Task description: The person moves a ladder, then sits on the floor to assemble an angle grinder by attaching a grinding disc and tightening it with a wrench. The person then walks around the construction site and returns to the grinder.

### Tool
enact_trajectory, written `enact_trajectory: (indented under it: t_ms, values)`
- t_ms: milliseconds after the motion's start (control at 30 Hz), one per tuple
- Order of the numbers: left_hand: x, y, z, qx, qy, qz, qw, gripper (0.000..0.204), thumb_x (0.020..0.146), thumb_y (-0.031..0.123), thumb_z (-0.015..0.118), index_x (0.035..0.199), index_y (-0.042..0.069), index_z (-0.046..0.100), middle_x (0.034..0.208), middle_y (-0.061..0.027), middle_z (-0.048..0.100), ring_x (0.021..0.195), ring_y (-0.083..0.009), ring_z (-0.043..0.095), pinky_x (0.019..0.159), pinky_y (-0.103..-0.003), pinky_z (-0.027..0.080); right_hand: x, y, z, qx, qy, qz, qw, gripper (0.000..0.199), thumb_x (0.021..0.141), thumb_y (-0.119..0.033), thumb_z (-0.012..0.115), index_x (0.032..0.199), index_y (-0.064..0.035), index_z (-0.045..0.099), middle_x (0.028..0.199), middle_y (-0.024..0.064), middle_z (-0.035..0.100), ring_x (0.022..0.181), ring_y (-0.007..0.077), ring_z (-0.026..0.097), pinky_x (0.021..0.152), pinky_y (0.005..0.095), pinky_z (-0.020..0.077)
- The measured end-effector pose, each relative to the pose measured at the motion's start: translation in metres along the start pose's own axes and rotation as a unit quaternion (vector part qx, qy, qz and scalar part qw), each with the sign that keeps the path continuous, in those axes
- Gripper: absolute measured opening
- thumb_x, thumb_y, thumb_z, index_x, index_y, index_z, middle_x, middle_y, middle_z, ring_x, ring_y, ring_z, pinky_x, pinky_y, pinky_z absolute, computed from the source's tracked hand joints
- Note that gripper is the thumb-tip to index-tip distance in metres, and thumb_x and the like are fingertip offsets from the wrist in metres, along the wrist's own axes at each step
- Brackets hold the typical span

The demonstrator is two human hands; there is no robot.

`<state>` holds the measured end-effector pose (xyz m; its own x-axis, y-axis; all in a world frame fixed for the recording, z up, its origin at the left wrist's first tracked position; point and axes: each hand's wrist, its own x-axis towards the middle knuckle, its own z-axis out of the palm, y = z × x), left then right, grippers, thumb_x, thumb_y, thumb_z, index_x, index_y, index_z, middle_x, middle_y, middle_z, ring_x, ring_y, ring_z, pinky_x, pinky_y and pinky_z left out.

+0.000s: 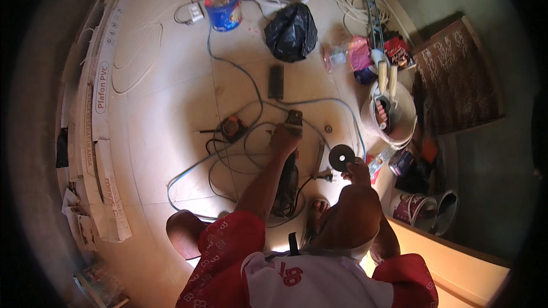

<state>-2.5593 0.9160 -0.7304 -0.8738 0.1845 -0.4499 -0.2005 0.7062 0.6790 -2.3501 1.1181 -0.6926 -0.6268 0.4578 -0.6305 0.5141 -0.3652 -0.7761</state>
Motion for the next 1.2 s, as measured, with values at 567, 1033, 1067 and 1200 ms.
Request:
enact_trajectory:
  t_ms: [567,1033,1067,1200]
  values:
    - [-0.089,0.077,-0.086,-0.533,-0.147,0.120,0.825,0.091,0.063,-0.002,0.073,0.140,0.002,0.025,0.114,-0.0122,0.052,0.101,-0.0215,0.055,0.084,-0.035,0.049,-0.057,-0.217,0.123,-0.018,-0.262,-0.286,0.921,0.022,0.092,-0.009,0.058,0.112,-0.0004,0.057,0.097,0.0023,0.064,0.086,0.0064,0.057,0.077,0.0240,0.0467]
    - [-0.133,0.123,-0.105,-0.528,-0.140,0.328,0.771,0.087,0.059,0.009,0.080,0.131,0.000,0.032,0.120,-0.0102,0.049,0.111,-0.0197,0.049,0.099,-0.035,0.038,-0.142,-0.262,0.122,-0.091,-0.235,-0.400,0.881,0.029,0.090,-0.002,0.058,0.118,0.0023,0.054,0.100,0.0034,0.064,0.090,0.0065,0.056,0.081,0.0236,0.0453]
    - [-0.138,0.127,-0.109,-0.539,-0.139,0.332,0.761,0.085,0.060,0.008,0.079,0.131,0.000,0.032,0.120,-0.0102,0.049,0.111,-0.0196,0.049,0.099,-0.034,0.037,-0.146,-0.262,0.121,-0.105,-0.228,-0.413,0.876,0.028,0.089,-0.002,0.058,0.117,0.0022,0.054,0.098,0.0029,0.064,0.089,0.0062,0.056,0.080,0.0234,0.0452]
    - [-0.151,0.132,-0.125,-0.553,-0.116,0.351,0.747,0.081,0.061,0.003,0.076,0.130,0.000,0.033,0.120,-0.0101,0.049,0.111,-0.0192,0.049,0.100,-0.034,0.037,-0.157,-0.261,0.131,-0.110,-0.204,-0.431,0.872,0.027,0.088,-0.001,0.059,0.115,0.0016,0.055,0.094,0.0012,0.063,0.085,0.0050,0.054,0.078,0.0228,0.0448]
